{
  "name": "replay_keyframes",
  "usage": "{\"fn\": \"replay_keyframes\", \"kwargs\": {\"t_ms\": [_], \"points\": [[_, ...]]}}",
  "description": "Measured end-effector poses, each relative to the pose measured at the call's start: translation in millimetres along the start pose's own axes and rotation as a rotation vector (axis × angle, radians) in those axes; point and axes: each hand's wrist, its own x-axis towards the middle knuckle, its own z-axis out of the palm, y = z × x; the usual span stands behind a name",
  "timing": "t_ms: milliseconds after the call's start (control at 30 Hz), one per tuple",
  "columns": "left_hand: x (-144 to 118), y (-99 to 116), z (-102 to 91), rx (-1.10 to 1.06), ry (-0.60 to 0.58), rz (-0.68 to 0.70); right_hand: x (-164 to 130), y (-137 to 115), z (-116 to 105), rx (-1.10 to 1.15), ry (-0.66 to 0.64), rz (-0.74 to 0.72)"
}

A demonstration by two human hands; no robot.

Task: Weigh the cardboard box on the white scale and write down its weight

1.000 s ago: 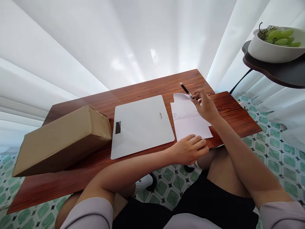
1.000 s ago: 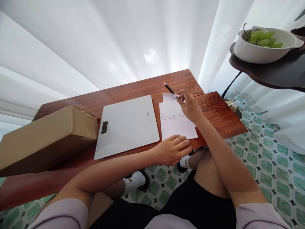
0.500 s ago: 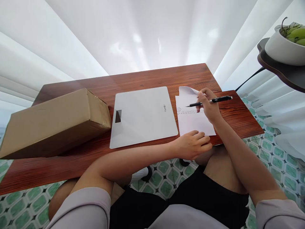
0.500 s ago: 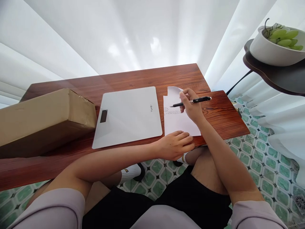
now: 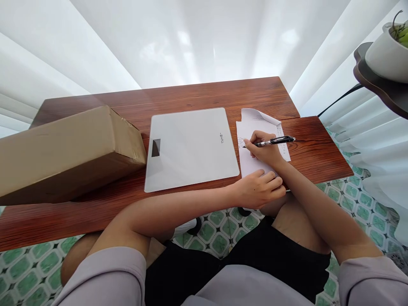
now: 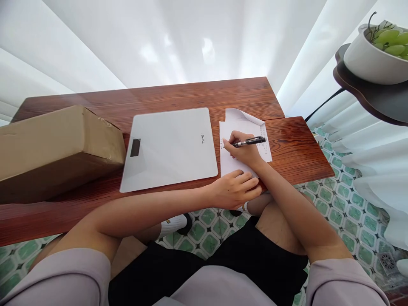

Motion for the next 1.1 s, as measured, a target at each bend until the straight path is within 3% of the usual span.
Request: {"fn": "replay_keyframes", "kwargs": {"t_ms": [200, 1100], "points": [[-0.8, 2.6, -3.0, 0.010, -0.027, -0.072, 1.9, 5.0, 1.7, -0.001, -0.082, 0.013], [0.2, 1.6, -1.5, -0.031, -0.030, -0.075, 2.0, 5.6, 4.3, -0.013, -0.065, -0.023]]}}
